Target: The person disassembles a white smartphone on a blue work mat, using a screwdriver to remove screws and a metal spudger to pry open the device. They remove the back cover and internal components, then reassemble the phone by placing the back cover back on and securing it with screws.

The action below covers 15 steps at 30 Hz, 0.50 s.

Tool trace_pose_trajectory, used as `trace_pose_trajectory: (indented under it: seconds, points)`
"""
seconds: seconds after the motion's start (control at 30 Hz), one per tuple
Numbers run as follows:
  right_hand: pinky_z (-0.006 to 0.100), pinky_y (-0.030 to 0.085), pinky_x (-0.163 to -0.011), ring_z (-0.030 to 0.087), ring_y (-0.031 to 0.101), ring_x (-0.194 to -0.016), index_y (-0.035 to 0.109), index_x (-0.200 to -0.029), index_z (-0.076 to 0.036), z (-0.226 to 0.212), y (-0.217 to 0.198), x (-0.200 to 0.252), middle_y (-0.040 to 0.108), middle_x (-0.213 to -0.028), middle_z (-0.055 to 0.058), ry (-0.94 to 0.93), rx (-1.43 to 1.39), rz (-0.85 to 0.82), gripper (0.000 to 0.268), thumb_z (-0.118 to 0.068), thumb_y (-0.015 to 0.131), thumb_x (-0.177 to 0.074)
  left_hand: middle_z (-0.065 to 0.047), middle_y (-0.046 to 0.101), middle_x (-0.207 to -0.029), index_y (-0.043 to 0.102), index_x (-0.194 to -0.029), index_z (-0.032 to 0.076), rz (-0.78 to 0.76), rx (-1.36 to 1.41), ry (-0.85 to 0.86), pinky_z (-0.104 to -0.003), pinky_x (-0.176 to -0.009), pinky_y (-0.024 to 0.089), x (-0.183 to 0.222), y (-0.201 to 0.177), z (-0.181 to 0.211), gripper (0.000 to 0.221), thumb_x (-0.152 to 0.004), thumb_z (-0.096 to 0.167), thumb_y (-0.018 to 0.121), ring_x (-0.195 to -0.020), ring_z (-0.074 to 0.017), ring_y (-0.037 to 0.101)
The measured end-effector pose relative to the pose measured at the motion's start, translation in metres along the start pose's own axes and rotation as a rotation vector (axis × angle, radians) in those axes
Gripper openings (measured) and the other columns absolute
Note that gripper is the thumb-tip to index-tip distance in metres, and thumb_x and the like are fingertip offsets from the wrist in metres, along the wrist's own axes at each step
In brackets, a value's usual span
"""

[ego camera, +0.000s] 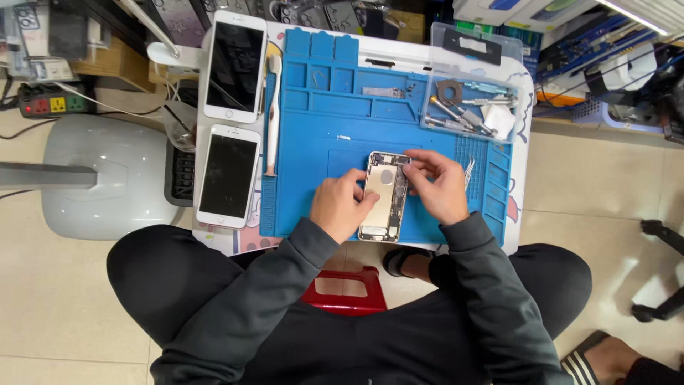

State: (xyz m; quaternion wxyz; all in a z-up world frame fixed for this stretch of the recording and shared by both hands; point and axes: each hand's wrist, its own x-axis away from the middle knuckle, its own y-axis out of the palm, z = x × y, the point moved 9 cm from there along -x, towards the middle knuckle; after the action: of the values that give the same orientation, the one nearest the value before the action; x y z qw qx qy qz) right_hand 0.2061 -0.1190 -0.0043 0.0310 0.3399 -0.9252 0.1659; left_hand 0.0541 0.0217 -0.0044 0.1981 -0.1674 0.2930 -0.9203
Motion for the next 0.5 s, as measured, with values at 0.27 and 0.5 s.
trace_pose_trajectory:
  seconds: [0.27, 0.5]
  points:
    - [0.038, 0.062, -0.057, 0.024, 0.076, -0.077, 0.079, -0.118, -0.011, -0.023, 0.005, 0.006, 0.077, -0.095, 0.011, -0.184, 0.396, 0.097, 0.025, -0.011, 0.078, -0.092, 0.001, 0.078, -0.07, 0.075, -0.106, 0.012, 0.011, -0.118, -0.015, -0.045, -0.07, 0.062, -0.001, -0.015, 0.0, 0.037, -0.081, 0.039, 0.083, -0.078, -0.0298, 0.079]
    - [0.046, 0.06, -0.064, 0.031, 0.072, -0.075, 0.076, -0.117, -0.009, -0.039, 0.013, 0.003, 0.069, -0.106, 0.008, -0.303, 0.598, 0.017, 0.028, -0.019, 0.075, -0.091, -0.001, 0.08, -0.074, 0.079, -0.094, 0.011, 0.002, -0.145, -0.038, -0.052, -0.073, 0.062, -0.007, -0.015, -0.004, 0.034, -0.077, 0.039, 0.087, -0.084, -0.0346, 0.078]
